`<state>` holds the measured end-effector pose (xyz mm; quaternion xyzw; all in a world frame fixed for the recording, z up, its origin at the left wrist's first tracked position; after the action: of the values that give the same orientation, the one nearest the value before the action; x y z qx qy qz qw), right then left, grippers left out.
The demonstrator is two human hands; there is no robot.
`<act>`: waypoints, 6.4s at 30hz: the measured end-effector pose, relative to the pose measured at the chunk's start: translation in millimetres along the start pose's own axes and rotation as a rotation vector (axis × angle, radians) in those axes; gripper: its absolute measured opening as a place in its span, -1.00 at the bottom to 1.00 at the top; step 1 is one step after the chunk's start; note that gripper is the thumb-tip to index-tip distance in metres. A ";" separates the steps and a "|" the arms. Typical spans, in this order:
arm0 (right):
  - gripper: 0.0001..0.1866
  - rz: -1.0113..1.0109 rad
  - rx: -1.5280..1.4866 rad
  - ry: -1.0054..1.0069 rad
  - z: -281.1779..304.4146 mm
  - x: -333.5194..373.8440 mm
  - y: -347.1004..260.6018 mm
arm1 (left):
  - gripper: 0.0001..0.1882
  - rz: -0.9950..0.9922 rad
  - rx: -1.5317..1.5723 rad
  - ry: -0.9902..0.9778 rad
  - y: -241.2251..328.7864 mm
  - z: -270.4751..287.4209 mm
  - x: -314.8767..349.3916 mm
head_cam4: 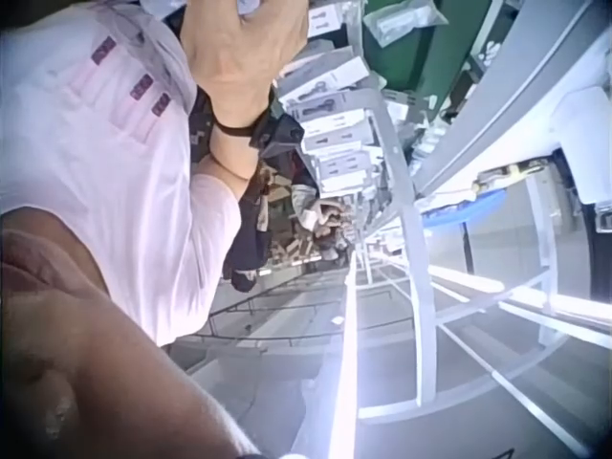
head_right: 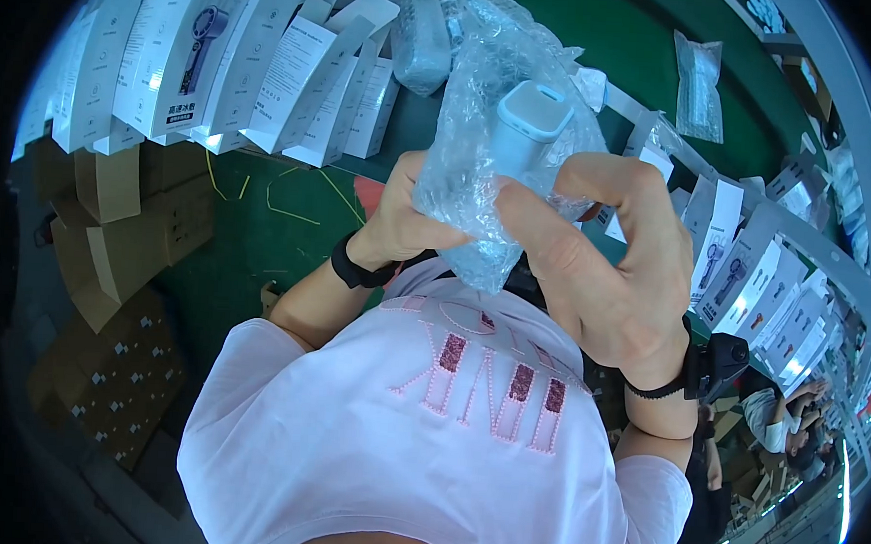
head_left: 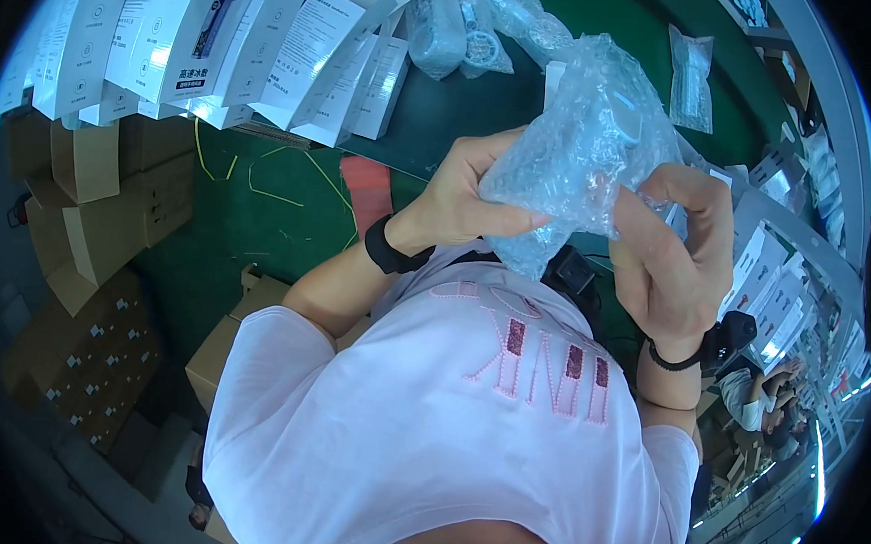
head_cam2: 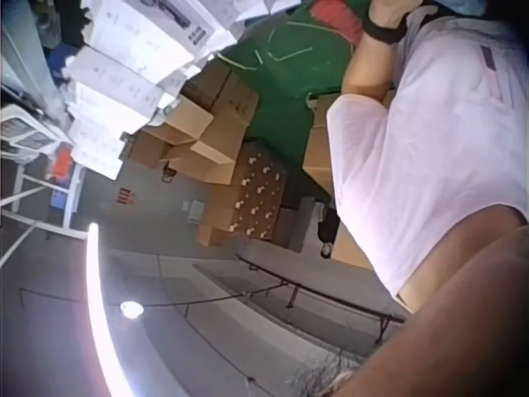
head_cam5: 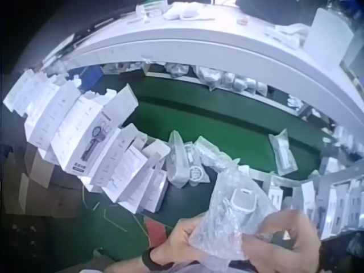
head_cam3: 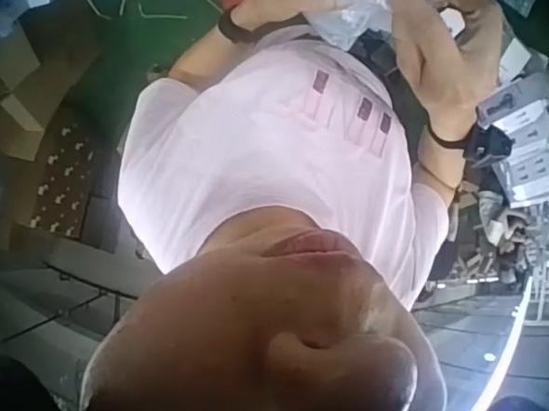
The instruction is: Packaging hair dryers into boxes with instruction manuals on a production line.
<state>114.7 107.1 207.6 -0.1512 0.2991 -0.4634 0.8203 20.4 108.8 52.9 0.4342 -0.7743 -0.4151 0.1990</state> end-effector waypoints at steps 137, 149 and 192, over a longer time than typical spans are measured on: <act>-0.72 -0.805 -0.906 -0.194 -14.6 90.3 118.2 | -0.38 0.037 -0.441 0.090 -30.2 -52.8 -31.0; -0.68 -0.536 -0.532 -0.373 -12.0 90.1 95.2 | -0.46 0.074 -0.247 0.037 -34.0 -57.1 -26.5; 0.05 -1.134 0.001 0.128 -1.9 209.7 222.6 | -0.58 0.080 -0.137 0.220 -89.4 155.6 -314.6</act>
<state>344.7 45.6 15.7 -0.2594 0.2198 -0.8397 0.4235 132.7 420.6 -93.3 0.4313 -0.7344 -0.4084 0.3284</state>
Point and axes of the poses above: each hand's wrist, its own x-axis away from the middle knuckle, its own z-axis out of the back of the hand, y = z × x, the point moved 10 cm from there along -x, towards the middle knuckle, and after that the axes turned 4 degrees about -z, right-handed, at the moved point
